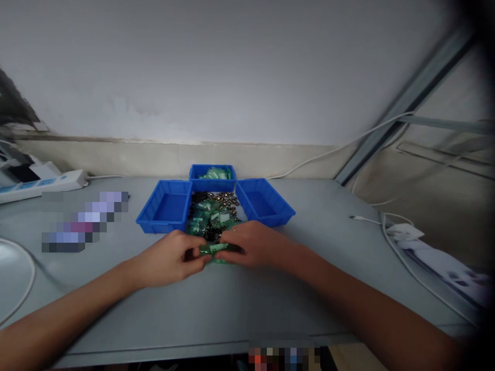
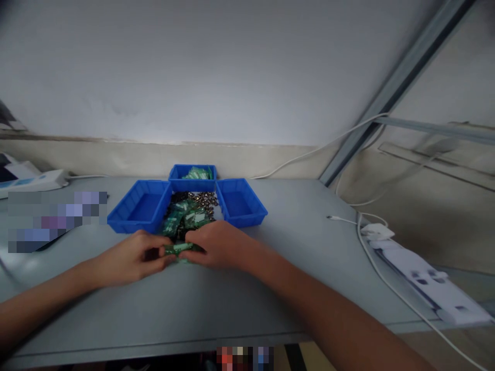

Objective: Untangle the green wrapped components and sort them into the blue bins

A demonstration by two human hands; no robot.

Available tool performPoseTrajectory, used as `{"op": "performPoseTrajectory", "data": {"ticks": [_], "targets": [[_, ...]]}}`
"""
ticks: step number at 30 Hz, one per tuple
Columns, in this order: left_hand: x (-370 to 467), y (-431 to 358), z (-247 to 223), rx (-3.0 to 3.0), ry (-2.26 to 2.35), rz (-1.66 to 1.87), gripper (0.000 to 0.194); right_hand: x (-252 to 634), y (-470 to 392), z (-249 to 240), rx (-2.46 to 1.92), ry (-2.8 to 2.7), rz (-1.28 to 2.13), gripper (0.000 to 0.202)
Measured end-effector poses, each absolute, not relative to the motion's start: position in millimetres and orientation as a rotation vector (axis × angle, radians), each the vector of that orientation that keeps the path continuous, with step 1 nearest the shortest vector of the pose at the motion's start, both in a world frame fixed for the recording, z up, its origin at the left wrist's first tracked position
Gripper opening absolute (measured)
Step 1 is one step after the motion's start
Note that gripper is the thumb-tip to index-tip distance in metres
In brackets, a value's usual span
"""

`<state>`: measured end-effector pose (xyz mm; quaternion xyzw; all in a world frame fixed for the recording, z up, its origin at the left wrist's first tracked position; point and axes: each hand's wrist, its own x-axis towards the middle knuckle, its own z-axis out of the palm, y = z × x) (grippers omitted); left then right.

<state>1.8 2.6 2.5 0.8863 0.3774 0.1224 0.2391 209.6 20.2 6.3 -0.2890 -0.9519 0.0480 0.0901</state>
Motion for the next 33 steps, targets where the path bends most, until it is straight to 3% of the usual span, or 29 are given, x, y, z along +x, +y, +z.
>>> {"op": "performPoseTrajectory", "data": {"ticks": [12, 21, 29, 33], "targets": [[1, 5, -1, 2.452, 1.068, 0.323, 0.029, 209, 19, 5, -0.905, -2.806, 0.174, 0.034], [0, 6, -2, 2.435, 1.048, 0.342, 0.023, 210, 20, 2, -0.745, -2.790, 0.134, 0.019], [0, 5, 4, 2.325, 1.013, 0.386, 0.034, 207, 18, 10, -0.813, -2.775, 0.307, 0.025], [1, 4, 8, 2.128, 1.063, 0.410, 0.040, 207, 18, 9, -0.782, -2.604, 0.163, 0.028]]}}
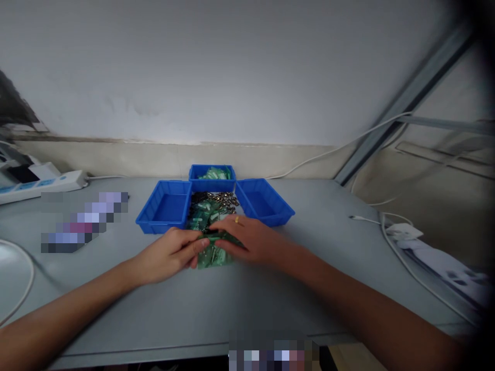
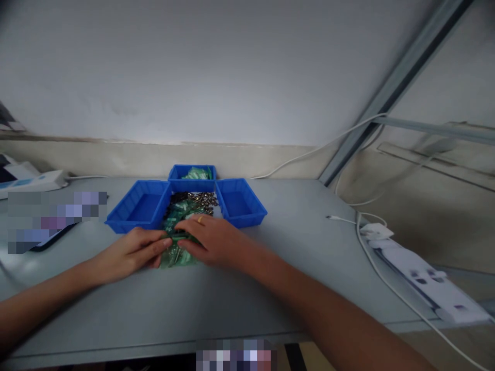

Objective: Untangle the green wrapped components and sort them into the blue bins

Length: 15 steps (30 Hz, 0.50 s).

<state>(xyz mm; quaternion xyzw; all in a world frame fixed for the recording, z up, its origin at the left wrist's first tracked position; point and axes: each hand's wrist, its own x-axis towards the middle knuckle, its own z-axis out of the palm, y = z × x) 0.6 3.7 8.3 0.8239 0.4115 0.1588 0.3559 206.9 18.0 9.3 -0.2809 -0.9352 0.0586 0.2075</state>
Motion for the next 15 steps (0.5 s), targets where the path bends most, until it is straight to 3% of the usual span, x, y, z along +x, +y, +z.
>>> {"op": "performPoseTrajectory", "data": {"ticks": [4, 8, 12, 15], "targets": [[3, 4, 10, 1.875, 1.059, 0.468, 0.042, 210, 18, 10, -0.619, -2.433, -0.060, 0.034], [5, 9, 6, 1.642, 0.990, 0.517, 0.040, 210, 15, 10, -0.474, -2.606, -0.213, 0.040], [4, 14, 3, 1.563, 0.970, 0.482, 0.041, 206, 12, 9, -0.478, -2.700, -0.359, 0.023], [3, 11, 3, 1.720, 1.015, 0.391, 0.043, 207, 11, 10, -0.468, -2.676, -0.282, 0.020]]}}
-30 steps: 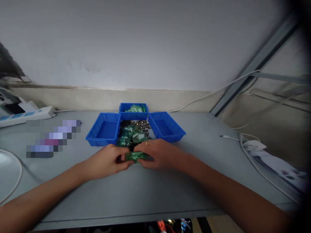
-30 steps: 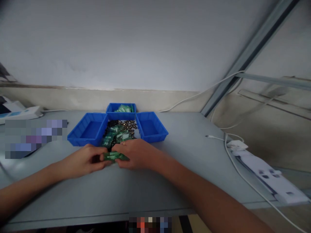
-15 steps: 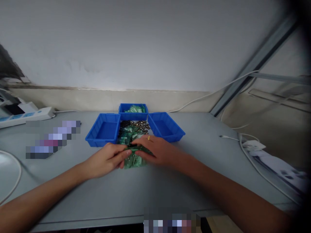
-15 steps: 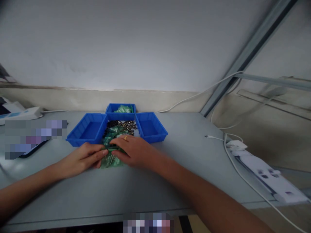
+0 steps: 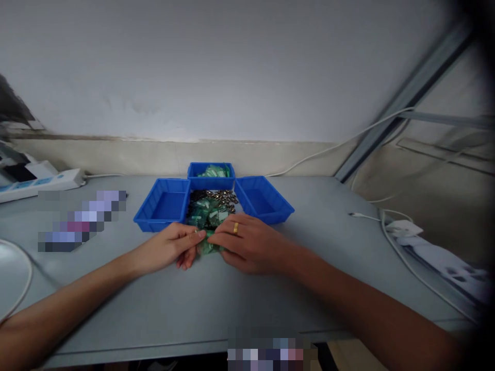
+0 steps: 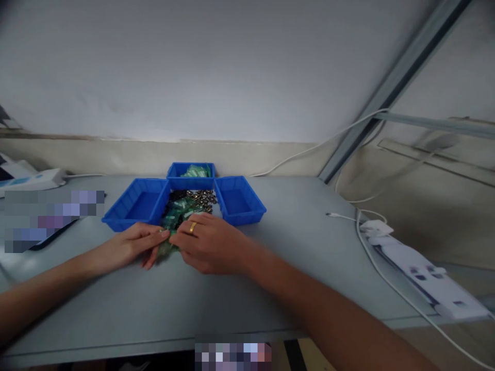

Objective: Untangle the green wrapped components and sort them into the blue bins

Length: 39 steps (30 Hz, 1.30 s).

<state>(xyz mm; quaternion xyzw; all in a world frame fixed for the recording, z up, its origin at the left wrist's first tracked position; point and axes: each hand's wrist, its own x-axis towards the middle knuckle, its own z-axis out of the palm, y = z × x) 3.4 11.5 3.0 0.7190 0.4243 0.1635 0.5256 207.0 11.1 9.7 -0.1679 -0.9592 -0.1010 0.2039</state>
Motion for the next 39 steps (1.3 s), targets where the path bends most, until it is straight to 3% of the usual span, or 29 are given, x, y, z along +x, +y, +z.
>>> {"op": "performPoseTrajectory", "data": {"ticks": [4, 9, 13, 18, 36, 39], "targets": [[3.8, 5.0, 5.4, 2.146, 1.081, 0.290, 0.039, 211.4, 10.3, 11.5, -0.466, -2.645, -0.038, 0.022], [3.3, 3.0, 7.0, 2.412, 1.085, 0.547, 0.017, 213.2, 10.9, 12.1, -0.546, -2.688, 0.097, 0.021], [1.5, 2.4, 9.1, 2.441, 0.980, 0.618, 0.019, 211.6, 12.3, 13.7, -0.602, -2.696, 0.215, 0.021], [-1.9, 1.3, 12.5, 2.458, 0.910, 0.448, 0.018, 209.2, 13.3, 12.6, -0.615, -2.770, 0.348, 0.017], [0.2, 8.0, 3.7, 2.396, 0.972, 0.338, 0.011, 207.7, 16.1, 4.1, -0.795, -2.802, 0.188, 0.020], [0.6, 8.0, 3.9, 2.375, 0.991, 0.362, 0.011, 207.0, 15.9, 5.2, -0.746, -2.815, 0.171, 0.028]]}}
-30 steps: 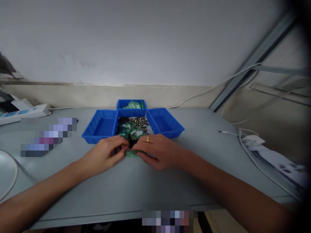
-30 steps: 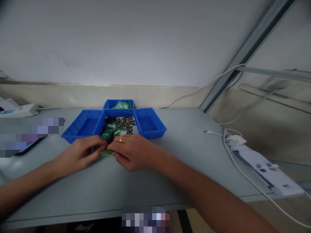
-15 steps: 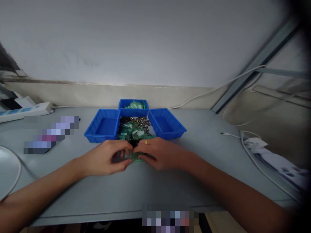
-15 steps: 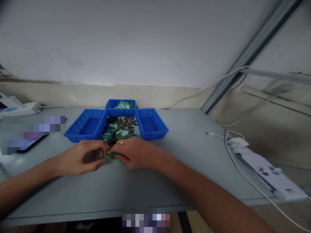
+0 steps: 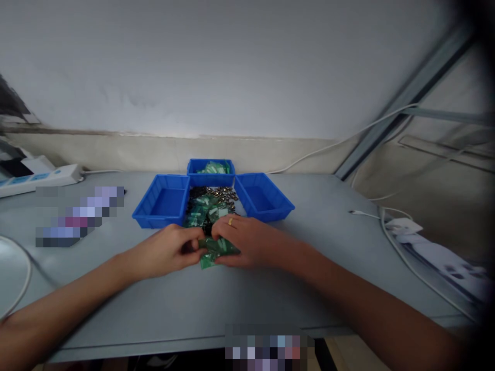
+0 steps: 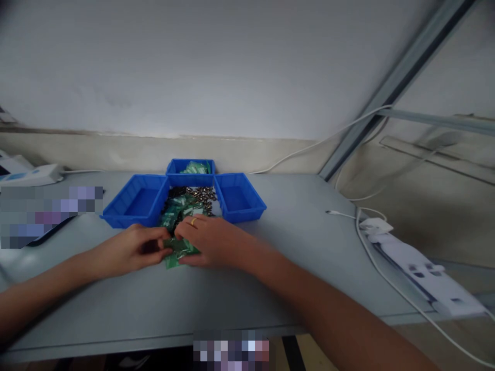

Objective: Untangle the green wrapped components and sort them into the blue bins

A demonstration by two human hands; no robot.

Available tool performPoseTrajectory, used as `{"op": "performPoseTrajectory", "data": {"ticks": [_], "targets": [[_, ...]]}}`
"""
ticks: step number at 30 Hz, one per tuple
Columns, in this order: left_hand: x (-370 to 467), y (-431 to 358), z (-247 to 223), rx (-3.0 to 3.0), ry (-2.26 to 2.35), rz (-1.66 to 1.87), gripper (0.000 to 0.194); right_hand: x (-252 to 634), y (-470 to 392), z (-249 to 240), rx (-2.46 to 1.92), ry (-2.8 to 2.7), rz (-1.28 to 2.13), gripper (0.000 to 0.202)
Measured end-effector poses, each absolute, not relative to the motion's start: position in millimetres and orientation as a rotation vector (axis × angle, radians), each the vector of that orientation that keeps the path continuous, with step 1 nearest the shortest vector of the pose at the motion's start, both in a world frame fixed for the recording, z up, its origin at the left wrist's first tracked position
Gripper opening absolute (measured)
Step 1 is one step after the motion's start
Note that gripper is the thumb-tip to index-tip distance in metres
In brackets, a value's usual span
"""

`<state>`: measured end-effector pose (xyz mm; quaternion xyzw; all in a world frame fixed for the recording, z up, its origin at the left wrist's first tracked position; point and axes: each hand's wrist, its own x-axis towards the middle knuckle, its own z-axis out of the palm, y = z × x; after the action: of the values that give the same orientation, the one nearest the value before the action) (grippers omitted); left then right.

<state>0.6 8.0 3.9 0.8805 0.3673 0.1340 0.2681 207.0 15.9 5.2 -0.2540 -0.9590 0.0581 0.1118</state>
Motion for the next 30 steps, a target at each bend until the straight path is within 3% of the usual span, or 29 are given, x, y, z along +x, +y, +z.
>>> {"op": "performPoseTrajectory", "data": {"ticks": [5, 11, 17, 20, 24, 30], "targets": [[1, 9, 5, 2.054, 0.988, 0.384, 0.016, 206, 14, 8, -0.625, -2.866, 0.083, 0.045], [2, 11, 5, 1.850, 0.943, 0.405, 0.020, 208, 17, 6, -0.614, -2.824, -0.045, 0.031], [3, 4, 2, 2.356, 1.103, 0.522, 0.024, 208, 19, 0, -0.655, -2.809, 0.012, 0.028], [0, 1, 7, 2.564, 1.028, 0.527, 0.015, 207, 18, 2, -0.730, -2.774, 0.088, 0.033], [-4, 3, 11, 2.744, 0.891, 0.454, 0.027, 208, 18, 5, -0.819, -2.767, 0.147, 0.036], [-7, 7, 8, 2.897, 0.859, 0.365, 0.022, 208, 18, 4, -0.788, -2.797, 0.109, 0.032]]}}
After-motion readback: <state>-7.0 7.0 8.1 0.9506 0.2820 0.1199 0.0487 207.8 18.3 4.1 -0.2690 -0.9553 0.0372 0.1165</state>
